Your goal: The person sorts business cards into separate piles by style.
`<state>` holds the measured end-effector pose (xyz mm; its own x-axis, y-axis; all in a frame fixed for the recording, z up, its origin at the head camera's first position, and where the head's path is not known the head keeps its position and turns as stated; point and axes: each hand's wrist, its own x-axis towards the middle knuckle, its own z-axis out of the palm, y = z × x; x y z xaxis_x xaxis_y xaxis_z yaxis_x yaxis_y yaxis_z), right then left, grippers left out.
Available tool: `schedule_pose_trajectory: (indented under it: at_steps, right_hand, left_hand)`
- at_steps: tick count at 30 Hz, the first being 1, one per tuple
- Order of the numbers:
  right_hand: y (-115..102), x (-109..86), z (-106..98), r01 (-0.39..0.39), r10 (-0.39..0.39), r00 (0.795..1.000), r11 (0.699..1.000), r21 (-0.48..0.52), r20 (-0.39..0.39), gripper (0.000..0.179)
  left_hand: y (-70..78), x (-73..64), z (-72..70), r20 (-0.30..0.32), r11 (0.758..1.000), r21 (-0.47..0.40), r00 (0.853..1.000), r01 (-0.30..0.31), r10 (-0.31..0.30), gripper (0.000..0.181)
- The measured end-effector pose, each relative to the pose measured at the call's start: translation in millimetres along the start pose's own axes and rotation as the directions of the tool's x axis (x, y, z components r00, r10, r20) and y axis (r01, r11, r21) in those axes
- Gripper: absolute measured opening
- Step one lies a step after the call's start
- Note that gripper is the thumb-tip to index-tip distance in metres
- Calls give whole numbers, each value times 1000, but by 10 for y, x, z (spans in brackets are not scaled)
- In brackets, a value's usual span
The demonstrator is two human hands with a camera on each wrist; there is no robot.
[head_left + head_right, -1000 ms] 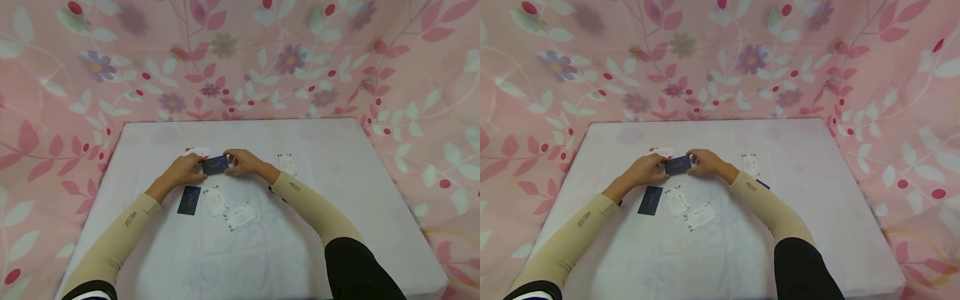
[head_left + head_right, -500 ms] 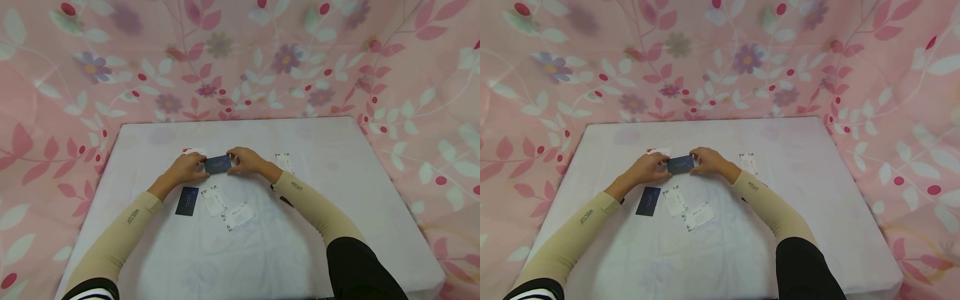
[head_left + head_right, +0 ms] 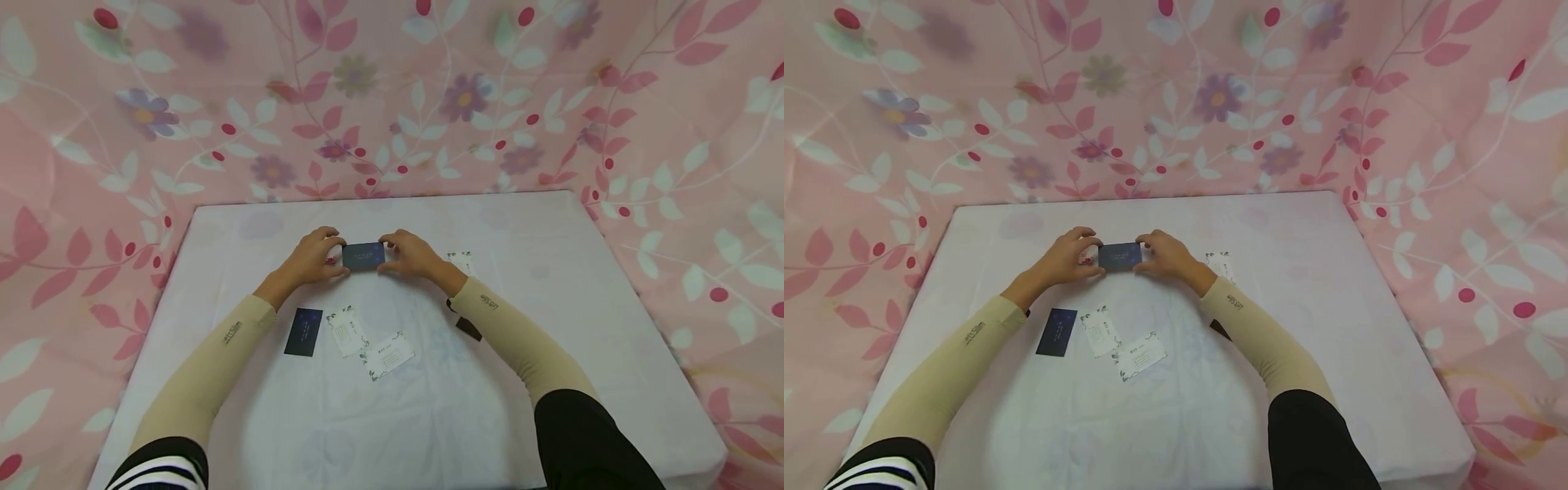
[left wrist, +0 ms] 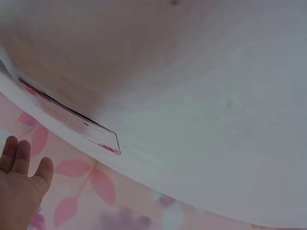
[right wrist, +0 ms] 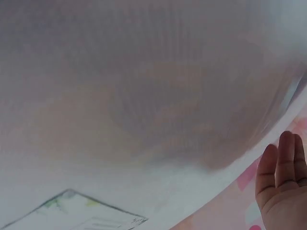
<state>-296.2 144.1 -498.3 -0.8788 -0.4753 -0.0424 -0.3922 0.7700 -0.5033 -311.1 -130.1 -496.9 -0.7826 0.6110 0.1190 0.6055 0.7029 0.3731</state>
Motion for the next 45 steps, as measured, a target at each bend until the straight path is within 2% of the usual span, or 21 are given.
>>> schedule_pose_trajectory:
  at_steps: [4, 9, 15, 20, 26, 35, 42, 45]
  right_hand:
    - [73, 17, -52, -27, 27, 1000, 1000, 6, -16, 68]
    - [156, 63, -96, -64, 64, 998, 998, 10, -3, 67]
    - [218, 99, -144, -74, 74, 997, 997, 3, 13, 63]
    - [237, 113, -163, -94, 95, 995, 995, -21, 30, 63]
    - [235, 144, -153, -118, 121, 991, 991, -60, 56, 63]
    - [250, 176, -107, -156, 165, 983, 982, -107, 84, 64]
    - [215, 163, -108, -155, 167, 982, 980, -125, 93, 64]
    - [212, 160, -109, -156, 169, 981, 979, -131, 92, 64]
  left_hand:
    - [-15, 179, 5, 80, 999, -39, 997, 5, -2, 60]
    - [-28, 379, 38, 187, 997, -52, 982, 50, -39, 62]
    - [3, 549, 60, 254, 998, -24, 966, 65, -57, 63]
    - [56, 597, 36, 310, 993, -30, 945, 113, -99, 65]
    - [96, 616, 34, 348, 985, -40, 926, 169, -145, 65]
    - [100, 627, 67, 358, 987, -14, 923, 159, -144, 63]
    - [126, 624, 50, 374, 986, -14, 915, 168, -151, 65]
    - [144, 610, 39, 369, 987, -6, 917, 162, -148, 65]
